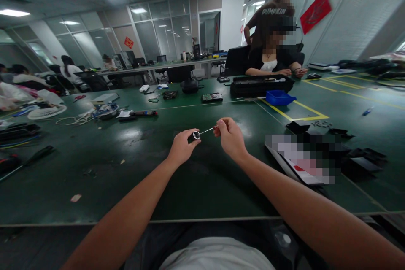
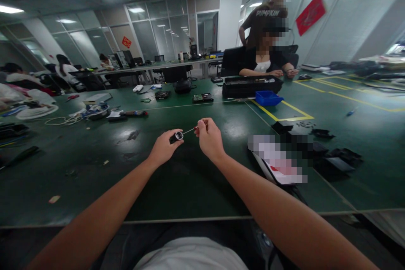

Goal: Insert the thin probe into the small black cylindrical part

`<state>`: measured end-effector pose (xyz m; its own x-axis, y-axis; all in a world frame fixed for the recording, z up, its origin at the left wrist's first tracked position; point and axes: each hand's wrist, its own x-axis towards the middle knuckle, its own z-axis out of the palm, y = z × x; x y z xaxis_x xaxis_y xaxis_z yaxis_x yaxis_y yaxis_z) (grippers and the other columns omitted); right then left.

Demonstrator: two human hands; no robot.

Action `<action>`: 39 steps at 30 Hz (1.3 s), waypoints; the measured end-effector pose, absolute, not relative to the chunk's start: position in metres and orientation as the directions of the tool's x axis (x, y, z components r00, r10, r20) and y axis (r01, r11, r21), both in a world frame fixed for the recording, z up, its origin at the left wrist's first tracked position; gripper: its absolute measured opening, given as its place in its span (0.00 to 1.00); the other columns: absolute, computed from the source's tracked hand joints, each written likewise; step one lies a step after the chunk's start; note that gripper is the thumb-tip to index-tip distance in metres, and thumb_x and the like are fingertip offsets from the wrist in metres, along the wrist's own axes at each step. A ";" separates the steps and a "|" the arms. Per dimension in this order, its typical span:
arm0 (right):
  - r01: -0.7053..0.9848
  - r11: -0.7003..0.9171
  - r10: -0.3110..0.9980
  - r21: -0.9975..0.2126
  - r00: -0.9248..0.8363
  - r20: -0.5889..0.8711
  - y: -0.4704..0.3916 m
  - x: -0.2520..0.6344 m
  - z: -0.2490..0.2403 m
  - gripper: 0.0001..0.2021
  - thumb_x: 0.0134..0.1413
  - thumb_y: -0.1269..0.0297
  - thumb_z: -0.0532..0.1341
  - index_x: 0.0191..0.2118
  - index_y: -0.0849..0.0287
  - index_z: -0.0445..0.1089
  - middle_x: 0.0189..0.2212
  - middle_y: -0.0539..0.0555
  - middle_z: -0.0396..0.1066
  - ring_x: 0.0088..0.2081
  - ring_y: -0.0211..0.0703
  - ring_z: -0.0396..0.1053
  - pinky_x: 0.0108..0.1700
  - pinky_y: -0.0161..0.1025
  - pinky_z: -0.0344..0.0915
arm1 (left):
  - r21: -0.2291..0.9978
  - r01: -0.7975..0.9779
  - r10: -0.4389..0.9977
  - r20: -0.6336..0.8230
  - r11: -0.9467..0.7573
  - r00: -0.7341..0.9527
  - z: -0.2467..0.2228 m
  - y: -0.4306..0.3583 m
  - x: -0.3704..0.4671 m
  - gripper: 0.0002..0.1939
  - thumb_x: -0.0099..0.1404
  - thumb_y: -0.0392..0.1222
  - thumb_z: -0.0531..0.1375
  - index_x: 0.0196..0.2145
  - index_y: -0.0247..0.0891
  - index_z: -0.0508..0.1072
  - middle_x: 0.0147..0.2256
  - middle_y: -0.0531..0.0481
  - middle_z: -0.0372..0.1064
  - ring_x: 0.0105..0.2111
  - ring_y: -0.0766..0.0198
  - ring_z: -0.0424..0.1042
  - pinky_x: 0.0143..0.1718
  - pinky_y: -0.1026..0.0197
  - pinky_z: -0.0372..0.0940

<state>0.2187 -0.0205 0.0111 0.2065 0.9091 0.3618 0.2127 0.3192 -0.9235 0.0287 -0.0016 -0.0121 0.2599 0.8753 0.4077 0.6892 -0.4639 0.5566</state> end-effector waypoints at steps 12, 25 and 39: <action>0.397 0.289 0.918 -0.871 0.144 0.370 -0.025 0.222 0.018 0.16 0.60 0.49 0.59 0.30 0.56 0.70 0.20 0.50 0.71 0.24 0.42 0.69 0.34 0.41 0.64 | 0.543 0.707 0.880 0.398 -0.453 0.259 -0.012 -0.003 0.027 0.19 0.63 0.38 0.65 0.53 0.42 0.76 0.49 0.46 0.76 0.49 0.52 0.72 0.54 0.50 0.64; 0.444 0.367 0.886 -0.817 0.102 0.453 -0.022 0.224 0.012 0.10 0.64 0.57 0.52 0.42 0.53 0.67 0.30 0.51 0.72 0.33 0.45 0.70 0.38 0.43 0.62 | 0.518 0.721 0.879 0.380 -0.460 0.288 -0.013 -0.003 0.027 0.20 0.64 0.40 0.65 0.54 0.44 0.75 0.46 0.47 0.76 0.46 0.53 0.72 0.51 0.50 0.64; -0.226 0.093 0.968 -0.970 0.250 0.034 0.000 0.226 -0.001 0.09 0.60 0.57 0.57 0.31 0.55 0.65 0.25 0.50 0.67 0.25 0.39 0.65 0.29 0.38 0.69 | 0.507 0.703 0.863 0.371 -0.498 0.344 -0.009 -0.003 0.029 0.20 0.64 0.38 0.65 0.54 0.43 0.75 0.46 0.46 0.75 0.47 0.54 0.71 0.52 0.50 0.63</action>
<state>0.2261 0.0003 -0.0012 0.2503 0.9676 0.0341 -0.2257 0.0926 -0.9698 0.0291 -0.0030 -0.0090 0.3436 0.8627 0.3711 0.7030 -0.4983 0.5075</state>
